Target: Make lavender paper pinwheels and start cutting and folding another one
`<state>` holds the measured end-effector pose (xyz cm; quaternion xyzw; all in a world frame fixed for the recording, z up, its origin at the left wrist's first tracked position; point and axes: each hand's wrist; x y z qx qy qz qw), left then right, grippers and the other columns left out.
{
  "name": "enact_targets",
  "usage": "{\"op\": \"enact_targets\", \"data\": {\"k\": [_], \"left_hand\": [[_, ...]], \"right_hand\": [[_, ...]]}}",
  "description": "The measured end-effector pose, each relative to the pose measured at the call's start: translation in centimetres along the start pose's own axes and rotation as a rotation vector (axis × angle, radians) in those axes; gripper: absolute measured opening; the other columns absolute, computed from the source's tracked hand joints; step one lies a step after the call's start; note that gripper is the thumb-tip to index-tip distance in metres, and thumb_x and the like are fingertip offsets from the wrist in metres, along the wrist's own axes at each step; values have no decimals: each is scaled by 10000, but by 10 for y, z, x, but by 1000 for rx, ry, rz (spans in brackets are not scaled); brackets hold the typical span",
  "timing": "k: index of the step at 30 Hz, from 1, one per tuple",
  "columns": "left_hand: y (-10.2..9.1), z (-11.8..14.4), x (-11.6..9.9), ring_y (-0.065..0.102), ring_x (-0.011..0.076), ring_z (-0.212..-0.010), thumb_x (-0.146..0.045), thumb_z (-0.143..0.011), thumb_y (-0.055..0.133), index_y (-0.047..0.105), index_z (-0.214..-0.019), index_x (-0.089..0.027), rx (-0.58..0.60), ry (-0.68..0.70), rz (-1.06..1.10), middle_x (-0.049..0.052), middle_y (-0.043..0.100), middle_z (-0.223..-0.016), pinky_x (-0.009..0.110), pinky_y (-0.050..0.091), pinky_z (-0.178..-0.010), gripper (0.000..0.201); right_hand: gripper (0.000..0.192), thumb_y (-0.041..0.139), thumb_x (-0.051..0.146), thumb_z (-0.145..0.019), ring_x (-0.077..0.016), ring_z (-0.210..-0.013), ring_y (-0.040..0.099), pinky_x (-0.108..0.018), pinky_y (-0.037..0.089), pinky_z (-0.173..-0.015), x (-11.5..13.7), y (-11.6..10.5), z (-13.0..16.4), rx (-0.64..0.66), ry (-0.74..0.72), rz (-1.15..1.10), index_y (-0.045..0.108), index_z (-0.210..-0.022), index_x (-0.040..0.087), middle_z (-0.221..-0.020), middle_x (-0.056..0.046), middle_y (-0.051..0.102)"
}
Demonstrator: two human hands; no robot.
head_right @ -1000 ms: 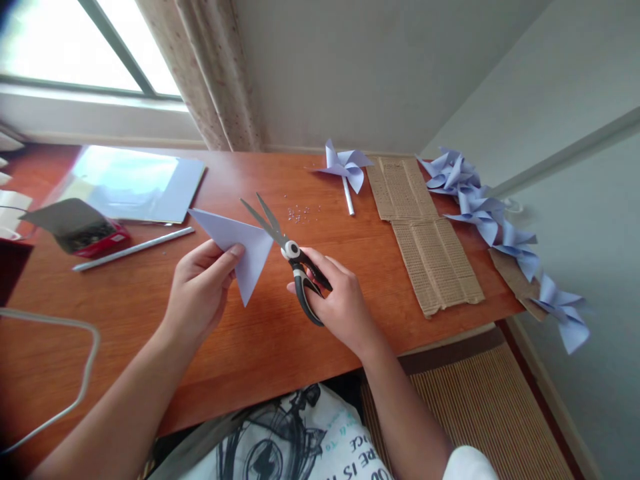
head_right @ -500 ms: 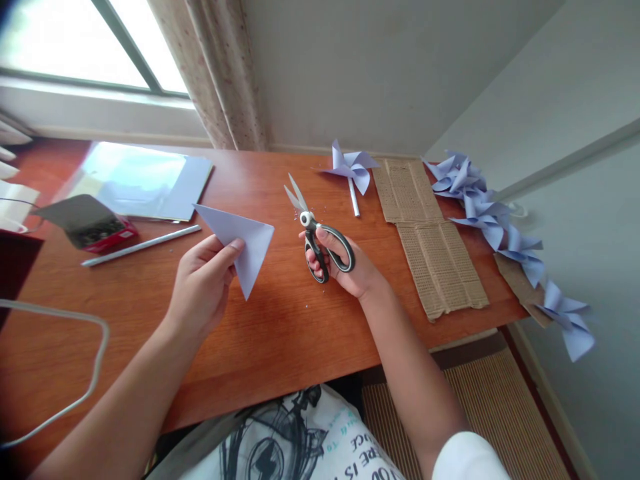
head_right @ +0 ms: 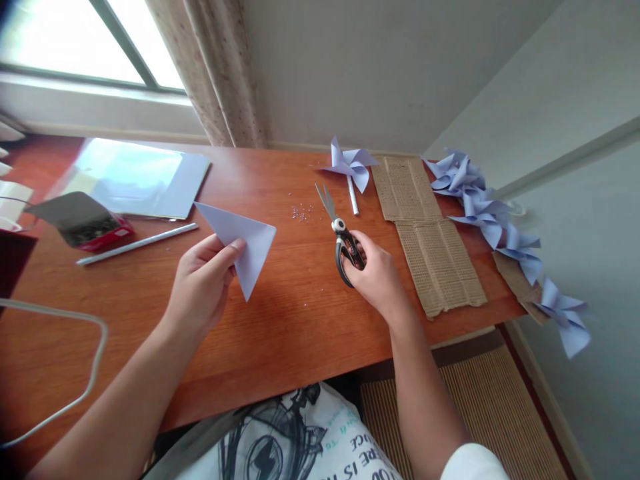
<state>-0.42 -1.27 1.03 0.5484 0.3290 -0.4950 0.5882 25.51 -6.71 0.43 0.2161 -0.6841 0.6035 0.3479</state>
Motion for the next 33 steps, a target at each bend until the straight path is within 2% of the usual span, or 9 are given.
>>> {"op": "enact_targets", "data": {"k": [3, 9, 14, 21, 26, 33], "left_hand": [[1, 0, 0, 644, 194, -802, -312, -832, 743, 771, -960, -198, 0, -3, -3, 29, 751, -884, 262, 480, -705, 173], [2, 0, 0, 615, 168, -750, -310, -820, 752, 769, -945, -192, -14, -2, -10, 17, 748, -857, 239, 450, -665, 172], [2, 0, 1, 626, 181, -758, -323, -814, 752, 766, -969, -176, -18, 1, -22, 33, 748, -874, 249, 453, -663, 214], [2, 0, 2, 605, 160, -746, -309, -823, 751, 770, -947, -177, 2, 7, -3, 22, 739, -851, 238, 447, -674, 182], [2, 0, 2, 609, 166, -743, -322, -820, 751, 769, -944, -182, 2, -4, -28, 21, 742, -853, 241, 450, -672, 188], [4, 2, 1, 631, 183, -756, -347, -807, 756, 771, -932, -172, 24, -21, -43, 33, 751, -860, 260, 478, -703, 215]], "right_hand": [[444, 673, 299, -851, -268, -865, 725, -416, 557, -834, -2, -5, 11, -51, -52, 255, 672, -1279, 178, -1021, -119, 763], [476, 627, 343, -893, -299, -842, 715, -429, 544, -814, -4, -4, 18, -100, -44, 475, 634, -1316, 124, -1038, -170, 759], [335, 617, 324, -900, -275, -773, 696, -394, 515, -769, -1, -2, 14, -87, 14, 540, 668, -1185, 157, -993, -147, 751], [206, 596, 347, -927, -305, -843, 663, -377, 462, -730, 3, -3, 12, -45, -5, 737, 703, -988, 183, -891, -129, 692], [211, 603, 307, -916, -296, -869, 650, -379, 477, -775, -4, -5, 11, -11, -39, 719, 690, -1053, 173, -927, -131, 666], [340, 641, 264, -890, -335, -983, 650, -440, 518, -884, -13, -6, 12, -5, -57, 675, 655, -1212, 155, -1034, -156, 654]]}}
Point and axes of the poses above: each hand's wrist, its own z-axis away from the middle knuckle, its own y-axis out of the palm, x = y × z
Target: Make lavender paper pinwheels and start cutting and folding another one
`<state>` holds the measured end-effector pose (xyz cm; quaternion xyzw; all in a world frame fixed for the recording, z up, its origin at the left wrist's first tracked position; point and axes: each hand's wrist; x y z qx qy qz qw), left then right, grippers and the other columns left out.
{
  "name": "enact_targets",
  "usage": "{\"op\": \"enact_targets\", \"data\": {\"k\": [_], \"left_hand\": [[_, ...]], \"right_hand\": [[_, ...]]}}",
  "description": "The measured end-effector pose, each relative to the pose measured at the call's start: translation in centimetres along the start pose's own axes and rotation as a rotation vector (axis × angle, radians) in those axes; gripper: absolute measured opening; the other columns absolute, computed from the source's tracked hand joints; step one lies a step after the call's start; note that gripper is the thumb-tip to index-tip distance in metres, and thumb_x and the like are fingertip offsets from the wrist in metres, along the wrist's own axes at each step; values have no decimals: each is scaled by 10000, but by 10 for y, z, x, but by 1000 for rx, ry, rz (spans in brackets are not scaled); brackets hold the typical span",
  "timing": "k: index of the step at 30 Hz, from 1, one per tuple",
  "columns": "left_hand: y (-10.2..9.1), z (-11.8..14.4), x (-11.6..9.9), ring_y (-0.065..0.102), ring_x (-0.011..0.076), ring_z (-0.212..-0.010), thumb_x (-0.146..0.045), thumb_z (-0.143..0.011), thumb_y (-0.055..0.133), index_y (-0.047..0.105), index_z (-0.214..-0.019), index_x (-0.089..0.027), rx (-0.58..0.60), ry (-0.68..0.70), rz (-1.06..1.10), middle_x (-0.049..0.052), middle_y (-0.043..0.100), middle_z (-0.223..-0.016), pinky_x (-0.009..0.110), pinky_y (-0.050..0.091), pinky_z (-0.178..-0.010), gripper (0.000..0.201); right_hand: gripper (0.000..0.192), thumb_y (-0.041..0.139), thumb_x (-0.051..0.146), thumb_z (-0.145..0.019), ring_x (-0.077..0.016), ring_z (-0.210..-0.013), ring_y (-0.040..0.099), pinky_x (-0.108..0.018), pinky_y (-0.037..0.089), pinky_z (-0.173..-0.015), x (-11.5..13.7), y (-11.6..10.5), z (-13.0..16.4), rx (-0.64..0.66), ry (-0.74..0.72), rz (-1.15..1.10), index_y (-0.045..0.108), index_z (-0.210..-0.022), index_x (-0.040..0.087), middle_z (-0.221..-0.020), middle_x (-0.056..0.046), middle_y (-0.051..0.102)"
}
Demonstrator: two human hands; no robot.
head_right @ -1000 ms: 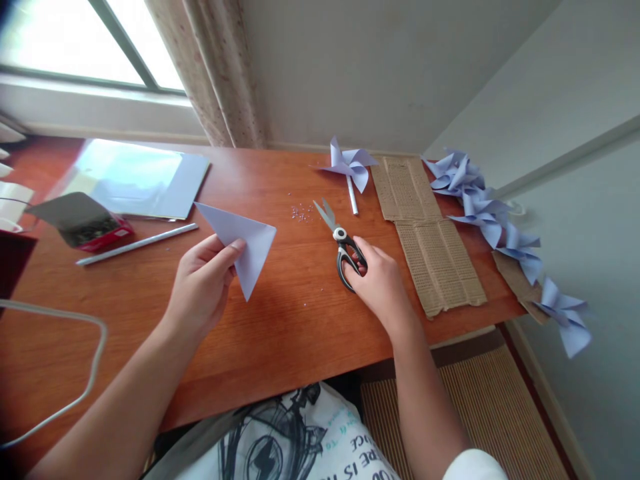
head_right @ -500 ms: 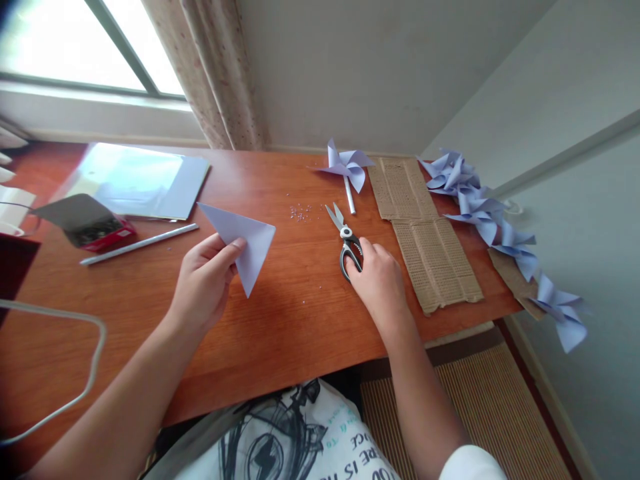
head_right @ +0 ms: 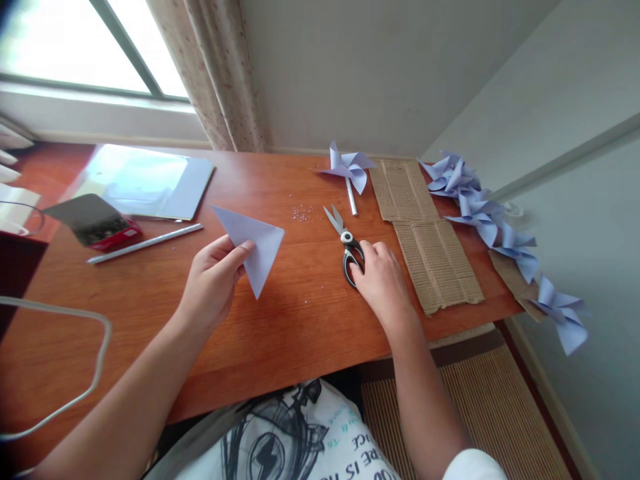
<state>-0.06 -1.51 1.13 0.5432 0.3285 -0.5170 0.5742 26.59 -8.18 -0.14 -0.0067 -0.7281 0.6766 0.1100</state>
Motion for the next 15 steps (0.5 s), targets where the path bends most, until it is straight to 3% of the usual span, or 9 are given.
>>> {"op": "enact_targets", "data": {"k": [4, 8, 11, 15], "left_hand": [[2, 1, 0, 643, 185, -767, -362, -806, 764, 769, -940, -163, 17, -13, 3, 43, 758, -871, 263, 494, -713, 240], [4, 3, 2, 672, 201, -823, -374, -828, 757, 766, -974, -160, 71, -17, -15, 56, 770, -909, 266, 503, -737, 259], [7, 4, 5, 686, 219, -881, -370, -838, 750, 757, -1006, -152, 109, 2, -61, 70, 777, -963, 278, 512, -779, 276], [10, 6, 12, 700, 236, -937, -331, -874, 700, 737, -1077, -141, 167, 19, -127, 84, 775, -1048, 295, 526, -825, 281]], "right_hand": [[416, 654, 261, -890, -363, -1070, 643, -498, 527, -945, 14, -9, 4, -85, 14, -71, 628, -1288, 140, -1145, -189, 637], [429, 603, 308, -951, -329, -1178, 625, -499, 529, -1016, 53, -15, 12, -206, -86, -362, 571, -1360, 184, -1283, -173, 618], [538, 611, 368, -962, -318, -1285, 578, -509, 530, -1056, 86, -10, 17, -164, -178, -569, 465, -1458, 218, -1400, -163, 568], [698, 652, 326, -924, -339, -1397, 475, -540, 514, -1092, 111, 2, 19, -159, -192, -608, 341, -1536, 199, -1499, -199, 472]]}}
Point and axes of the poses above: each hand's wrist, its own z-axis away from the middle knuckle, its own y-axis out of the palm, x = y × z
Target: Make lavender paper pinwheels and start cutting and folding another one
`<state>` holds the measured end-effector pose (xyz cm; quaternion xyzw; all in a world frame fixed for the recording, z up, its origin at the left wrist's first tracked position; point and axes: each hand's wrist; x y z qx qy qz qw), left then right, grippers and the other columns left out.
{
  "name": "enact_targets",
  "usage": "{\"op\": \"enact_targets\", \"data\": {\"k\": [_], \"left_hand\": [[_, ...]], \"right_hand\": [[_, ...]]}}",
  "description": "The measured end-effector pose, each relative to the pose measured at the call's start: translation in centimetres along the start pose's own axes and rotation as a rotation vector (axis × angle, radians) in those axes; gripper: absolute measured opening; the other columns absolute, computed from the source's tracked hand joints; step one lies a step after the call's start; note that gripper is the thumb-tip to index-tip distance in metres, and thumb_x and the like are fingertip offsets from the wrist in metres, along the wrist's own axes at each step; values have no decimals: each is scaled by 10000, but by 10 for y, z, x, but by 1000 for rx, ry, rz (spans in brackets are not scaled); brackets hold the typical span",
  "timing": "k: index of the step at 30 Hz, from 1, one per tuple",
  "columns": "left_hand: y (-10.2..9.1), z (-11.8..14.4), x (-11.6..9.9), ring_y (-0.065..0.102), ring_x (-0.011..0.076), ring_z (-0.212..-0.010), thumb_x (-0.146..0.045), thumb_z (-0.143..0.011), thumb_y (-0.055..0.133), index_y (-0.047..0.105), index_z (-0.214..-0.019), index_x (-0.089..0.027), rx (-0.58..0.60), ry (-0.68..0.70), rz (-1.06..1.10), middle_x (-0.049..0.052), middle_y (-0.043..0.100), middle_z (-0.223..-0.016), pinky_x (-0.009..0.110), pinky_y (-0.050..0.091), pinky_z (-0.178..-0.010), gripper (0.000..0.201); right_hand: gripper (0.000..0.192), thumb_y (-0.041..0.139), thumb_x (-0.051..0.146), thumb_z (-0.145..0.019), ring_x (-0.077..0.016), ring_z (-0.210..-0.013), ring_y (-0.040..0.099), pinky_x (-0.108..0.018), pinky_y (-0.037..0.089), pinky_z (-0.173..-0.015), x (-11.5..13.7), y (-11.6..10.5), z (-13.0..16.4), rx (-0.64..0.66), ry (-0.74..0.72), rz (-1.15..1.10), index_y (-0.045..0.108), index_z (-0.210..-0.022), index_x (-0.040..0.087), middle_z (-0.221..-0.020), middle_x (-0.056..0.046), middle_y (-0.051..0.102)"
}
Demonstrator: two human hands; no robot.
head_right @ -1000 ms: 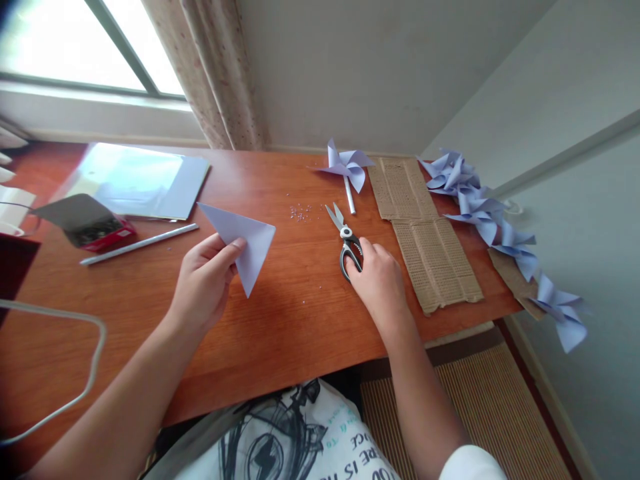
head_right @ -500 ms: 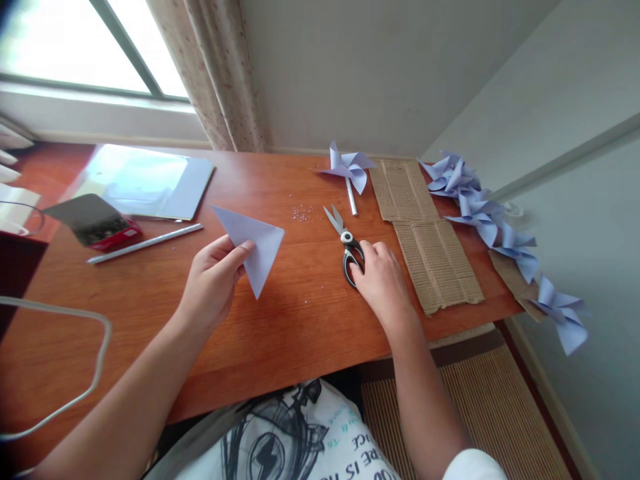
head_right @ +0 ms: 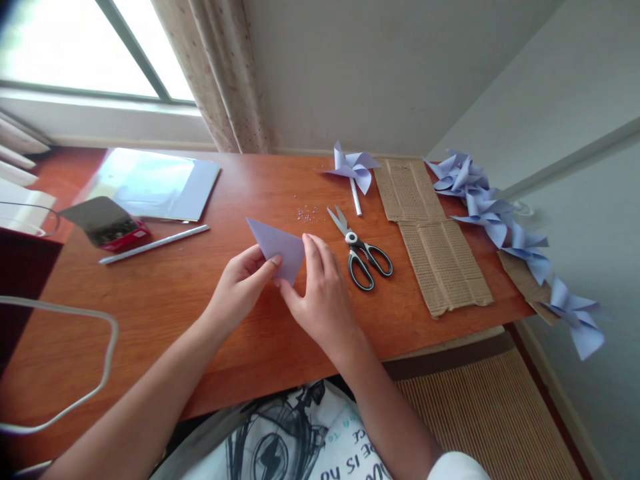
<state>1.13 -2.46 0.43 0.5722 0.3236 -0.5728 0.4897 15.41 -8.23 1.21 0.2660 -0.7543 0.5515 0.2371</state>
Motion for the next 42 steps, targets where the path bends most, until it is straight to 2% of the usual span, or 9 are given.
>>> {"op": "enact_targets", "data": {"k": [6, 12, 16, 21, 27, 42], "left_hand": [[2, 2, 6, 705, 253, -1018, -300, -924, 624, 714, -1154, -133, 81, 27, 6, 93, 765, -1145, 333, 536, -917, 298], [5, 3, 5, 706, 260, -1031, -310, -921, 645, 696, -1186, -132, 97, 29, 30, 109, 750, -1188, 337, 539, -915, 323], [5, 3, 3, 697, 258, -1053, -364, -928, 662, 663, -1220, -138, 88, 32, 36, 116, 732, -1221, 321, 537, -895, 369], [4, 3, -3, 664, 271, -1125, -422, -948, 636, 636, -1192, -132, 76, 18, 39, 118, 716, -1235, 310, 529, -896, 378], [5, 3, -5, 684, 234, -1012, -451, -927, 660, 625, -1210, -141, 120, -22, 85, 110, 723, -1208, 285, 537, -808, 421], [3, 1, -1, 683, 193, -905, -433, -889, 716, 641, -1157, -161, 148, -32, 109, 92, 740, -1156, 289, 530, -826, 390]], "right_hand": [[725, 606, 196, -904, -350, -1442, 421, -575, 470, -1143, -3, 7, 2, -60, -21, 62, 287, -1554, 182, -1543, -211, 410], [721, 614, 195, -899, -350, -1420, 462, -563, 522, -1102, -5, 6, 4, -58, -15, 3, 305, -1550, 188, -1531, -210, 433], [670, 634, 232, -908, -330, -1345, 540, -523, 577, -1036, -5, 3, 3, -45, 36, -117, 368, -1522, 209, -1522, -193, 462], [588, 667, 301, -922, -275, -1249, 613, -458, 611, -981, -9, -3, 3, -31, 148, -397, 442, -1465, 265, -1475, -139, 533], [531, 653, 282, -940, -262, -1267, 613, -473, 567, -1053, -12, -5, 5, -19, 244, -611, 465, -1437, 272, -1478, -123, 543], [535, 638, 319, -955, -270, -1310, 587, -511, 488, -1134, -13, -8, 5, -34, 307, -711, 449, -1454, 272, -1491, -126, 535]]}}
Point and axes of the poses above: each hand's wrist, its own z-axis away from the middle knuckle, its own y-axis out of the palm, x = y × z
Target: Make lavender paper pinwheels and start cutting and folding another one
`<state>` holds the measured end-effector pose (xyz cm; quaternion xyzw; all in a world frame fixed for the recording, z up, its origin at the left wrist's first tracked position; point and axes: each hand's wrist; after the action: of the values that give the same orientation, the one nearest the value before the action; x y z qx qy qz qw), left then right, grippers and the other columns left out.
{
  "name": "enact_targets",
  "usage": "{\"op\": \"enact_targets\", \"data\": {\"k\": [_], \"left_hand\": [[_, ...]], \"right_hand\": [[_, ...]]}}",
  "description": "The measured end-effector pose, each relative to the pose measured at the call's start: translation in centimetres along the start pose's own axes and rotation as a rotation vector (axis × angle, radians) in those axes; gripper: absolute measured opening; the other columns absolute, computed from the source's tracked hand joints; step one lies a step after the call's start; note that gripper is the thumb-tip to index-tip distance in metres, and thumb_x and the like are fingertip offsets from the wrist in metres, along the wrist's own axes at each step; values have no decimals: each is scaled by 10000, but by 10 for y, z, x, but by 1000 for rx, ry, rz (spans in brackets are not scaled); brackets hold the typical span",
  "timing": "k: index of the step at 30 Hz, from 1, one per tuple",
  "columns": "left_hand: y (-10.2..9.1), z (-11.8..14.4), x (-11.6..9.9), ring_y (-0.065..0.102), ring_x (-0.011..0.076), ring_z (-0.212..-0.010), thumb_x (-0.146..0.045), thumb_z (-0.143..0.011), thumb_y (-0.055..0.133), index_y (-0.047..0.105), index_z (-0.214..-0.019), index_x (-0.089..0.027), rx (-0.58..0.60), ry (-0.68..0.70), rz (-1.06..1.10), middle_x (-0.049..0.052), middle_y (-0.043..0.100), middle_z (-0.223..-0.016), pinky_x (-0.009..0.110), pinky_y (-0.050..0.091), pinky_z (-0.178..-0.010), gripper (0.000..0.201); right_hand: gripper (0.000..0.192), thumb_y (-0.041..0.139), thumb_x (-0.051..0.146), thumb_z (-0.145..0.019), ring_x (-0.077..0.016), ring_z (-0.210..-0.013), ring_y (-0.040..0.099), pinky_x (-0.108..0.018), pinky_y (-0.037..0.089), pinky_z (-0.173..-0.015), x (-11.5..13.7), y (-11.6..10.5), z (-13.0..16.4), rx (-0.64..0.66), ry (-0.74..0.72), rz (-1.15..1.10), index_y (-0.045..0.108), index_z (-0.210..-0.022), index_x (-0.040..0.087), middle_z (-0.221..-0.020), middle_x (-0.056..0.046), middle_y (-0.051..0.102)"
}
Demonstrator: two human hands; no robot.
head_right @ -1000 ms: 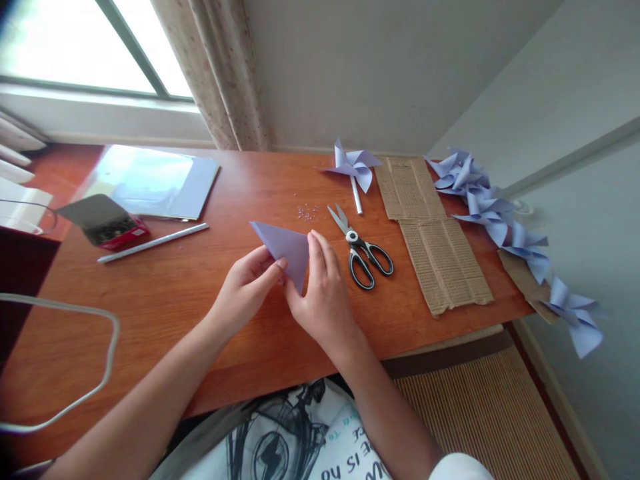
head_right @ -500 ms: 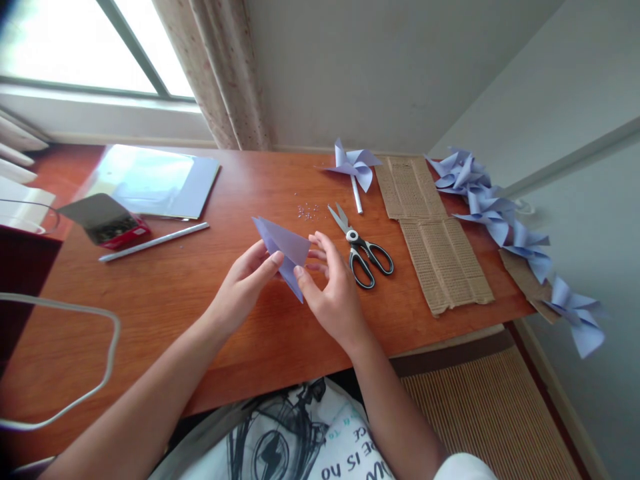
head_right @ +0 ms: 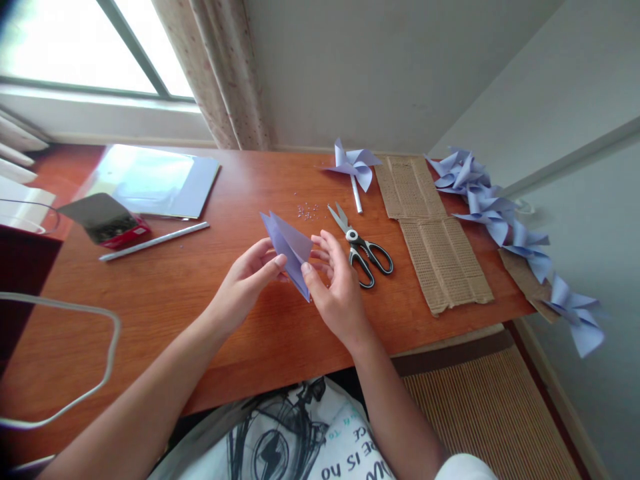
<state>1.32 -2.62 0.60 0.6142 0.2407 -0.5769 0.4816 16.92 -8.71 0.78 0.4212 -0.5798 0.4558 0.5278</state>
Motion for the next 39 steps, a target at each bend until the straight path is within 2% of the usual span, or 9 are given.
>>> {"op": "enact_targets", "data": {"k": [18, 26, 39], "left_hand": [[3, 3, -6, 704, 226, -934, -478, -885, 707, 659, -1140, -159, -31, -50, -1, 89, 765, -1068, 293, 525, -789, 411], [3, 3, -6, 704, 210, -897, -478, -905, 683, 655, -1181, -147, -41, -72, -2, 94, 766, -1064, 292, 513, -789, 432], [3, 3, -8, 694, 202, -854, -488, -889, 694, 690, -1100, -167, -63, -79, -9, 74, 768, -998, 287, 504, -772, 384]], "right_hand": [[545, 611, 368, -969, -267, -1324, 588, -495, 507, -1121, 1, -2, 2, 14, 6, 23, 430, -1474, 275, -1497, -128, 540], [524, 601, 374, -976, -271, -1347, 575, -492, 491, -1136, 1, -4, 3, 27, 6, -28, 441, -1466, 283, -1483, -114, 561], [528, 587, 399, -980, -269, -1370, 560, -487, 488, -1138, 3, -6, 3, 17, 25, -24, 435, -1470, 273, -1497, -115, 556]]}}
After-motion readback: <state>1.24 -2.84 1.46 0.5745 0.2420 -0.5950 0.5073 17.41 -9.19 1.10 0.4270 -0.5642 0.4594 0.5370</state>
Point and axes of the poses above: each hand's wrist, its own z-axis away from the middle knuckle, its own y-axis out of the palm, x = y × z
